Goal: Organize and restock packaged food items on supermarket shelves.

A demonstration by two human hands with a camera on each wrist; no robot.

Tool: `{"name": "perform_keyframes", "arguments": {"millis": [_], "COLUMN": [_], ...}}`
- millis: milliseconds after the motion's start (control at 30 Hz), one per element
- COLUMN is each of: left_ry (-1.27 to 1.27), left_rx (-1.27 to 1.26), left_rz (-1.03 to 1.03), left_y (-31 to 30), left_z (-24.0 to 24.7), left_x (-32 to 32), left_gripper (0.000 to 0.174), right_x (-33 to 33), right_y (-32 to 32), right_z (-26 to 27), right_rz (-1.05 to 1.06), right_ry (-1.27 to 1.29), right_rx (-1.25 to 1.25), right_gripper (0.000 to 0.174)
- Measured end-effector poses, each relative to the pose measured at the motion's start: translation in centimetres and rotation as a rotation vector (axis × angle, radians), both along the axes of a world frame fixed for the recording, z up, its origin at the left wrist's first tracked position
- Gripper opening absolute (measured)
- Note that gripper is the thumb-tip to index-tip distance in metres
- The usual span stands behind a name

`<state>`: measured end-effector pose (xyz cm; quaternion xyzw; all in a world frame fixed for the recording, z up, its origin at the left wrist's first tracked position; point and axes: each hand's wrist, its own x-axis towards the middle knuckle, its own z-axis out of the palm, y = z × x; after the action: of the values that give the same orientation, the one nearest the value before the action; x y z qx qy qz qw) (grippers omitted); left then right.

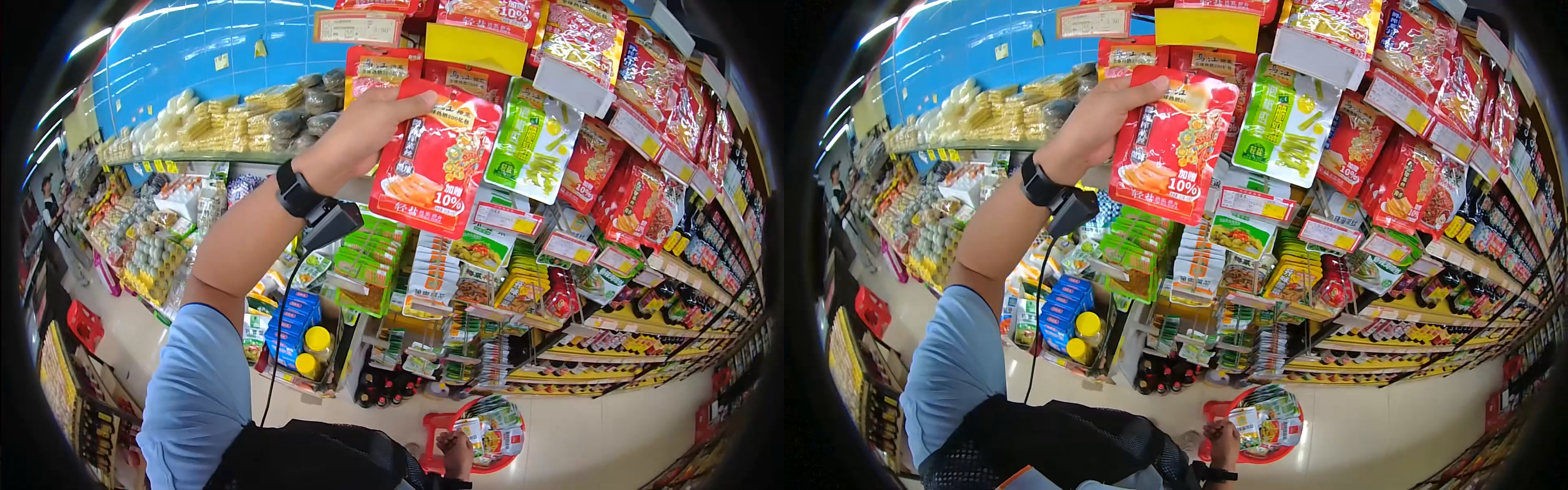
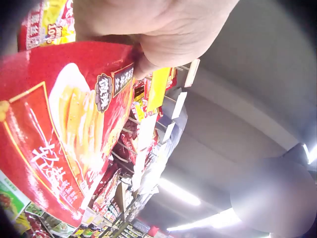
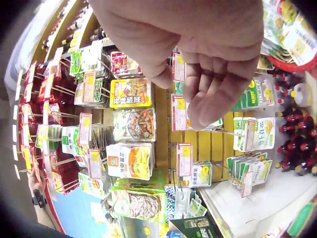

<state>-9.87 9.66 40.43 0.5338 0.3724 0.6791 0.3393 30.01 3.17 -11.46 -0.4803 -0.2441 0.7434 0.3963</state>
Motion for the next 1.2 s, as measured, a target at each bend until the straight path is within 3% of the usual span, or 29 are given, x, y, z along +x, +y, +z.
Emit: {"name": "perform_keyframes", "arguments": {"millis": [367, 500, 800, 1200], "left_ry": [0.006, 0.009, -0.006, 0.006], "left_rx": [0.007, 0.013, 0.009, 0.022], "left_rz": [0.007, 0.001, -0.03, -0.002], "left_y": [0.6, 0.6, 0.8, 1.5], "left_z": [0.6, 0.9, 0.6, 1.8], "left_x": [-0.4, -0.5, -0.5, 0.2], "left_gripper": [0.032, 0.032, 0.028, 0.031], "right_x": [-0.5, -1.0, -0.8, -1.3], "right_y": [-1.0, -1.6, -1.8, -2.2], "right_z": [-1.1, 1.9, -1.6, 1.0], "right_rz": [0.014, 0.006, 0.027, 0.039], "right_ry": [0.034, 0.005, 0.042, 0.035], "right_rx": [-0.018, 0.01, -0.003, 0.003], "right_gripper": [0.021, 0.02, 0.038, 0.036]}}
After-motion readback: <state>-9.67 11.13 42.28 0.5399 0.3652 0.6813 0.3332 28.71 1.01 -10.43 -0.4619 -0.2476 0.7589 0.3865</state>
